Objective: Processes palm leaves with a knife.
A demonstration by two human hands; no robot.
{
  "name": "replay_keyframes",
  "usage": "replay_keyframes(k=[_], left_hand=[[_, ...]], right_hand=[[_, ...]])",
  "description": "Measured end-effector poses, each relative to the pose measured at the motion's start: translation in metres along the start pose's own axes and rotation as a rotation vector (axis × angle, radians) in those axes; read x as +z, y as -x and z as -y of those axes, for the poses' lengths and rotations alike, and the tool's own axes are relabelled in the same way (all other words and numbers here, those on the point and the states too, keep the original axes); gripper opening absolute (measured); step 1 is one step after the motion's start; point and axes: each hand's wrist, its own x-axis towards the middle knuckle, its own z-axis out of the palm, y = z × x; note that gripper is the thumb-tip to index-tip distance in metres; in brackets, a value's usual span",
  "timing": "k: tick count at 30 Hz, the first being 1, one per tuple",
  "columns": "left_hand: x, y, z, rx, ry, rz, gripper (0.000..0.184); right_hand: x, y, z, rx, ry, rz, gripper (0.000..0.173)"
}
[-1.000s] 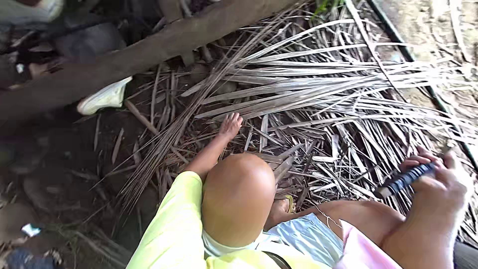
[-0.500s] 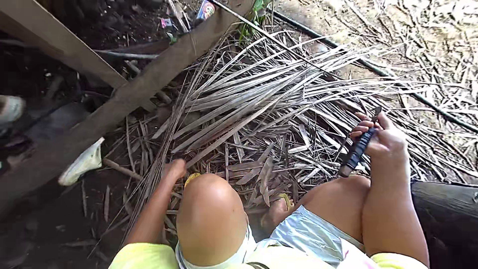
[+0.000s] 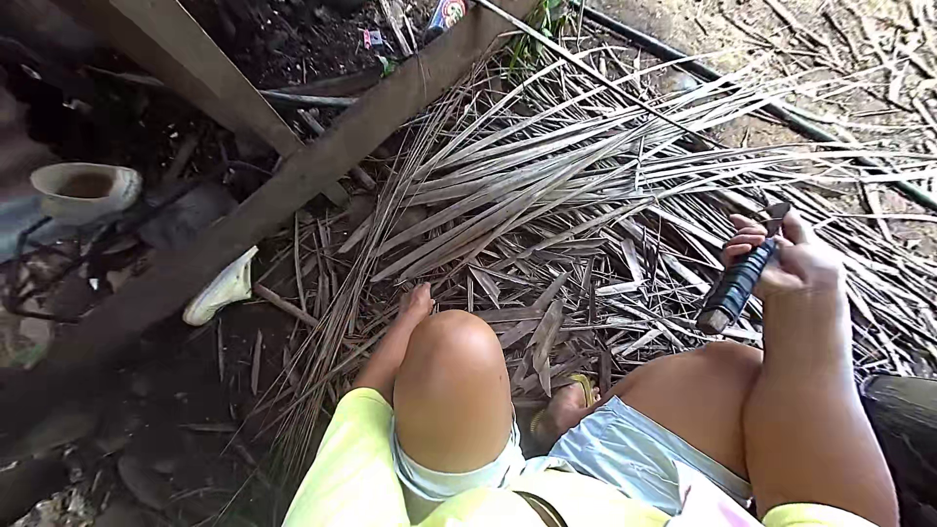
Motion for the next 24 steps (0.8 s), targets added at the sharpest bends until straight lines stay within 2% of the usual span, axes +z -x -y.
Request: replay_keyframes(k=[3,5,8,13,16,22,24], left_hand=[[-0.006,0.001,-0.017,0.091,0.102,-0.021,0.044],[-0.024,0.01,-0.027,0.163,0.247,-0.041,0.043],[-0.078,0.042,-0.05,0.222,0.398,-0.021,0.039],[-0.165,0.11,-0.101,0.277,0.473,0.079,0.037],[-0.195,0.14,-0.123,0.325,0.438,0.122,0.036],[-0.223,0.178,-0.163,0.465,0.343,0.173,0.035],[-0.229,0.186,-0.189,0.512,0.332,0.184,0.039]], right_hand=[[0.018,0.005,-0.006,-0.012,0.161,-0.002,0.051],[0.023,0.011,-0.013,-0.047,0.331,0.016,0.049],[0.036,0.025,-0.028,-0.087,0.469,0.205,0.049],[0.059,0.034,-0.051,0.088,0.61,0.539,0.044],[0.057,0.032,-0.05,0.112,0.497,0.655,0.04],[0.06,0.033,-0.04,0.006,0.156,0.548,0.045],[0.056,0.036,-0.039,-0.039,0.11,0.581,0.046]])
